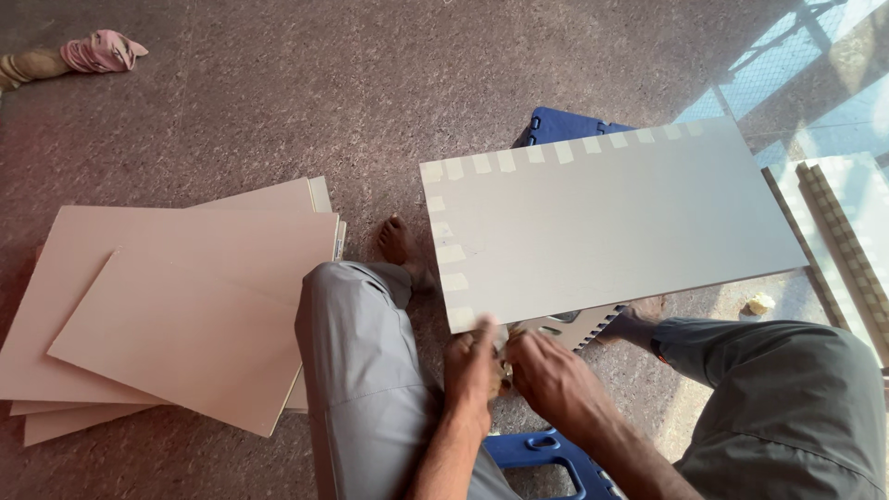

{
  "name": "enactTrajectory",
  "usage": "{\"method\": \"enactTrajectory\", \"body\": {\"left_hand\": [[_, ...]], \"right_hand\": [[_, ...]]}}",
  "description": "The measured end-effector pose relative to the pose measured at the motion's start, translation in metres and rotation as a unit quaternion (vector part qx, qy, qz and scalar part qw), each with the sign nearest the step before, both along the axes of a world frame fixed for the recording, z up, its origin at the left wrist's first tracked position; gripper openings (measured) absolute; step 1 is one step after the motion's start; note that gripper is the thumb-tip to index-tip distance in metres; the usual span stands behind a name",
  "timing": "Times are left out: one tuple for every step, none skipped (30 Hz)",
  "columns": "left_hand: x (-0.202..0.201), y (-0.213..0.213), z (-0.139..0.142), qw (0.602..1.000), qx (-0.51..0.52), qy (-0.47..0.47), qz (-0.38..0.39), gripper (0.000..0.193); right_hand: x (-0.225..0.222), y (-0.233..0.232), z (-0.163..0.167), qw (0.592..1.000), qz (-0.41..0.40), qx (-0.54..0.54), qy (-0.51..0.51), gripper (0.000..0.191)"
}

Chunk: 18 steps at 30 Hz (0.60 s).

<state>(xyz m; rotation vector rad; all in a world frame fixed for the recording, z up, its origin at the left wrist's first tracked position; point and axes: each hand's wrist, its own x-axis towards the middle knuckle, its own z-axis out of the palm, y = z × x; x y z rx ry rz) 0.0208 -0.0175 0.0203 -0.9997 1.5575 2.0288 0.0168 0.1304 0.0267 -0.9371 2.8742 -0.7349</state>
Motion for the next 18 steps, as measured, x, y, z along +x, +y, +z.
{"method": "enactTrajectory", "body": {"left_hand": [[0.001,0.003,-0.001,1.000,-0.001,-0.003,-0.016,0.037],[0.002,0.006,-0.002,1.000,-0.008,-0.016,0.004,0.031],[0.003,0.009,-0.002,0.999,-0.016,-0.028,0.022,0.027],[0.004,0.012,-0.004,0.998,-0.025,-0.039,0.040,0.023],[0.002,0.014,-0.006,0.998,-0.040,-0.030,0.040,0.024],[0.001,0.015,-0.009,0.997,-0.056,-0.022,0.041,0.025],[0.000,0.015,-0.014,0.996,-0.071,-0.016,0.044,0.026],[-0.001,0.017,-0.019,0.997,-0.062,-0.024,0.046,0.025],[-0.003,0.017,-0.026,0.997,-0.054,-0.028,0.048,0.024],[-0.005,0.017,-0.034,0.997,-0.046,-0.031,0.050,0.023],[-0.006,0.017,-0.043,0.996,-0.045,-0.032,0.066,0.023],[-0.007,0.019,-0.052,0.995,-0.043,-0.032,0.082,0.024],[-0.009,0.021,-0.061,0.994,-0.039,-0.031,0.098,0.026],[-0.010,0.023,-0.069,0.992,-0.032,-0.070,0.104,0.025],[-0.010,0.026,-0.075,0.987,-0.023,-0.111,0.112,0.024],[-0.010,0.029,-0.079,0.981,-0.014,-0.151,0.121,0.024],[-0.006,0.035,-0.079,0.984,0.027,-0.104,0.144,0.026],[-0.004,0.039,-0.076,0.983,0.060,-0.072,0.158,0.027]], "right_hand": [[0.001,0.001,-0.003,1.000,0.017,0.000,0.006,0.015],[0.002,0.003,-0.004,0.999,0.032,0.002,0.013,0.018],[0.001,0.003,-0.004,0.999,0.046,0.003,0.022,0.021],[0.002,0.005,-0.004,0.999,0.027,-0.006,-0.026,0.020],[0.003,0.006,-0.001,0.997,0.009,-0.017,-0.074,0.020],[0.004,0.007,0.002,0.992,-0.008,-0.027,-0.124,0.019],[0.006,0.009,0.006,0.993,-0.014,-0.049,-0.106,0.018],[0.006,0.011,0.010,0.993,-0.017,-0.071,-0.088,0.017],[0.005,0.010,0.014,0.993,-0.021,-0.095,-0.067,0.016],[0.004,0.008,0.018,0.994,-0.061,-0.068,-0.063,0.016],[0.004,0.006,0.022,0.993,-0.099,-0.041,-0.058,0.015],[0.002,0.003,0.026,0.989,-0.136,-0.013,-0.051,0.015],[-0.003,-0.001,0.030,0.993,-0.115,-0.009,-0.023,0.015],[-0.007,-0.006,0.034,0.996,-0.093,-0.003,0.005,0.014],[-0.010,-0.010,0.039,0.997,-0.068,0.003,0.032,0.014],[-0.012,-0.013,0.045,0.997,-0.062,-0.007,0.034,0.019],[-0.014,-0.017,0.050,0.998,-0.056,-0.020,0.034,0.025],[-0.014,-0.023,0.054,0.998,-0.051,-0.034,0.033,0.031]]}}
